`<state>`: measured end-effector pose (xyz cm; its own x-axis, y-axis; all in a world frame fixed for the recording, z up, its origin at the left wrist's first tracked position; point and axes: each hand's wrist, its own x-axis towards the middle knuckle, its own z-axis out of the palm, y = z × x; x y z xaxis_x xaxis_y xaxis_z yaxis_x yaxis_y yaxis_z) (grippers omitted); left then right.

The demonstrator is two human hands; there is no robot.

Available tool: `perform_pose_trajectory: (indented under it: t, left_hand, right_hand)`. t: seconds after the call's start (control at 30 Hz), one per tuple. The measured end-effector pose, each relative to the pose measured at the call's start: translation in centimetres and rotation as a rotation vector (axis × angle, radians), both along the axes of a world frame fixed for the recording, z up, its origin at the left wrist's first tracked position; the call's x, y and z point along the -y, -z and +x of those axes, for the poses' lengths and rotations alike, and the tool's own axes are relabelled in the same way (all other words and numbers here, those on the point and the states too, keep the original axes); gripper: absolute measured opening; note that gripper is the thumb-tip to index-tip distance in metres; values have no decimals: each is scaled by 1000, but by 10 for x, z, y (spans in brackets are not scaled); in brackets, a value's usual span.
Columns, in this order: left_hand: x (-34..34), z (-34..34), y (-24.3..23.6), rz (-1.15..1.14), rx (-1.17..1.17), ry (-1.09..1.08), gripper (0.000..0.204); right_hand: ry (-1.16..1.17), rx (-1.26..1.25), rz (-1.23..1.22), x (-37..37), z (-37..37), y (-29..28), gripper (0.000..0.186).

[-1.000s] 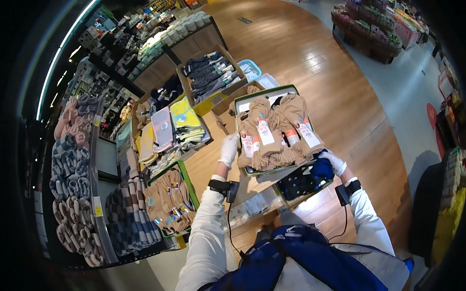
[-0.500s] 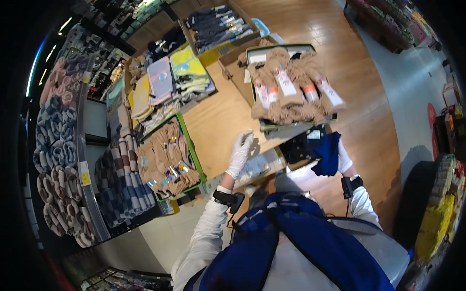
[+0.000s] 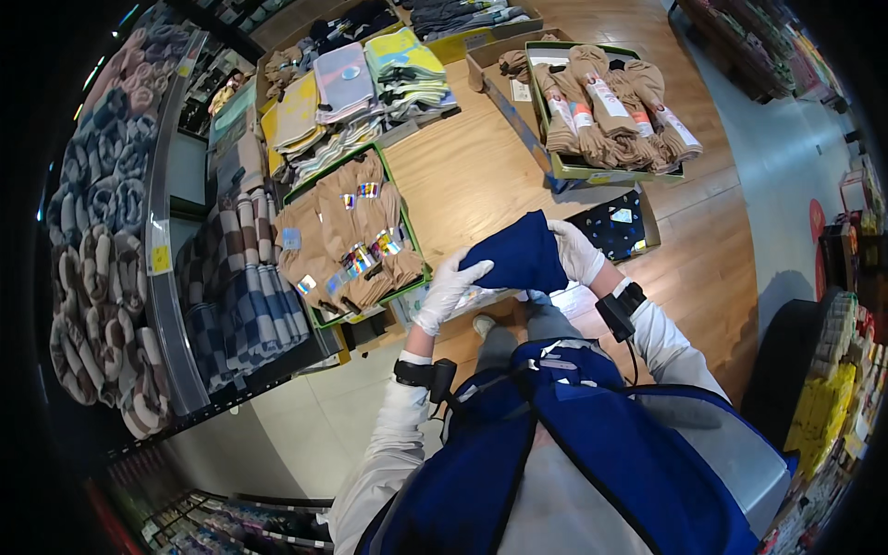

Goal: The recorder is organizing boxes of socks on a shelf and then proceeds to wipe down or adjust packaging on a hygiene product display.

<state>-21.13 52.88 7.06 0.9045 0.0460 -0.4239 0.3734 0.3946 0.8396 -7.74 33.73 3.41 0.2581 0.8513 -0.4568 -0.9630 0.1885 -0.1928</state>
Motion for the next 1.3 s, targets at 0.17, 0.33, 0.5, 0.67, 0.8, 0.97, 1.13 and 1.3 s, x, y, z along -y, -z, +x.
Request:
perform_pose_trajectory:
  t: [0.17,0.33,0.5,0.67,0.8,0.97,1.13,1.3]
  left_hand:
    - [-12,-21,-17,-75,11,-94,36]
    - [-26,-3,-23,270,109,-104,30]
    - [-49,24,-42,430,225,-190,21]
    - [-64,42,-49,307,86,-93,23]
    - [-79,60,-13,754,22,-59,26]
    - [-71,72,10,1393,196,-181,20]
    - [-44,51,32,1597,253,3,19]
    - [-12,22,45,1649,187,240,22]
  right_hand:
    - [-41,-66,-29,-12,-10,-18,41]
    - [-239,518,-276,-46,-2,-43,34]
    - [-219,738,-264,-76,36,-56,37]
    - [-272,805,-333,-86,51,-55,29]
    - [-195,834,-416,-101,60,-40,26]
    - [-172,1145,-526,-108,83,9,20]
    - [-173,1879,-629,-82,60,24,25]
    - [-519,2307,-490,-47,40,34,39]
